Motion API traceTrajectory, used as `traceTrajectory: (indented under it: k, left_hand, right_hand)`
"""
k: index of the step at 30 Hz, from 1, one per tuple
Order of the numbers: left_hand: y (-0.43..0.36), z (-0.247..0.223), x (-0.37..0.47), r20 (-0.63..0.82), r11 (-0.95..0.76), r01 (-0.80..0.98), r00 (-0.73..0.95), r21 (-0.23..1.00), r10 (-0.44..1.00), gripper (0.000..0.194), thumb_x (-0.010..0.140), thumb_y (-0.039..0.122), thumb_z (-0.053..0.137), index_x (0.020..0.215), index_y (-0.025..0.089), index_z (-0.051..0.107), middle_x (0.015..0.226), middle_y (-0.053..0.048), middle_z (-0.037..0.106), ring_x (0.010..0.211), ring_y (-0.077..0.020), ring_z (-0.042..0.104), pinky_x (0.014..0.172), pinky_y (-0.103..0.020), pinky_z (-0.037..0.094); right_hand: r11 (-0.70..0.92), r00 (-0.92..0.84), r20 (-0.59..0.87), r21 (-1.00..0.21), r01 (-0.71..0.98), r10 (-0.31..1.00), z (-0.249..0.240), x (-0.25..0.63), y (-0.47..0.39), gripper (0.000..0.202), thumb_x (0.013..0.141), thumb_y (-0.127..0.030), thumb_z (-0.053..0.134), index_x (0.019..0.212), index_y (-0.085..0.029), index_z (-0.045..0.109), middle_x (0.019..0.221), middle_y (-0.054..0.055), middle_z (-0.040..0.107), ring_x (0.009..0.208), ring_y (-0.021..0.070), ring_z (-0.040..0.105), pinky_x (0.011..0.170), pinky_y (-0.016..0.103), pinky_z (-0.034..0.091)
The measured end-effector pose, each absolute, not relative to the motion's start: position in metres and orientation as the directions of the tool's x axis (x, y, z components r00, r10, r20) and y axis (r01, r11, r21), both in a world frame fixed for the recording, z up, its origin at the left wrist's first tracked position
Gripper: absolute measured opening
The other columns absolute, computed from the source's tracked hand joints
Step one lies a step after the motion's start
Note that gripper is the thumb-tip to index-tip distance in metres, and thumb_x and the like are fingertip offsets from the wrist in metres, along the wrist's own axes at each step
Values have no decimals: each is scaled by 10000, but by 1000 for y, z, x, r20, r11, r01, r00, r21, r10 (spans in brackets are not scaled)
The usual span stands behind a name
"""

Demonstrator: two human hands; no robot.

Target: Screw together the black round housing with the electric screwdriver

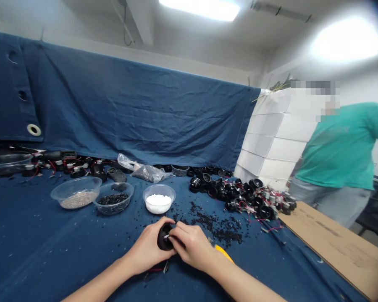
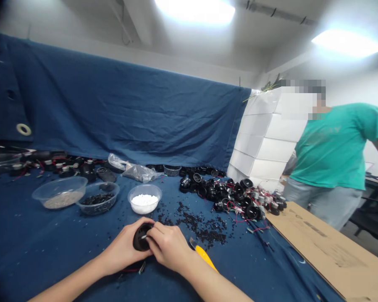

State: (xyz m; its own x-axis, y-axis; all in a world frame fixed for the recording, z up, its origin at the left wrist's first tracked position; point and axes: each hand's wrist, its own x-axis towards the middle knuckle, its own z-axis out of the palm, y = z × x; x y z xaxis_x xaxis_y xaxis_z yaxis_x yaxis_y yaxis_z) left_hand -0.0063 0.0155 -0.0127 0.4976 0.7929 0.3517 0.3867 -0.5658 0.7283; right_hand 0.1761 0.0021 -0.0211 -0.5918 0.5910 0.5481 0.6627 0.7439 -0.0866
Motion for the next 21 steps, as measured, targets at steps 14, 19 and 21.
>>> traceTrajectory:
  k: [14,19,21]
  left_hand:
    - [16,-11,-10,294,-525,535,460,662,838,513,669,246,703,1150,248,527,1114,-47,653,1050,-277,598,919,-371,434]
    - [15,-10,-10,280,-514,533,461,672,842,514,677,256,697,1160,252,520,1131,-49,646,1062,-279,592,924,-374,424]
    - [14,-10,-10,267,-507,537,463,675,845,518,679,260,697,1164,251,515,1119,-47,648,1052,-279,594,919,-377,423]
  right_hand:
    - [279,20,481,-541,793,877,-5,213,21,287,984,-294,314,923,-178,570,777,44,631,693,170,572,653,267,390]
    - [124,-42,175,-486,865,984,-6,268,10,59,770,-234,621,735,-186,623,683,25,657,648,180,586,603,259,357]
    - [74,-48,68,-459,885,997,-9,281,-6,114,744,-280,651,694,-184,615,635,24,646,594,176,565,555,255,331]
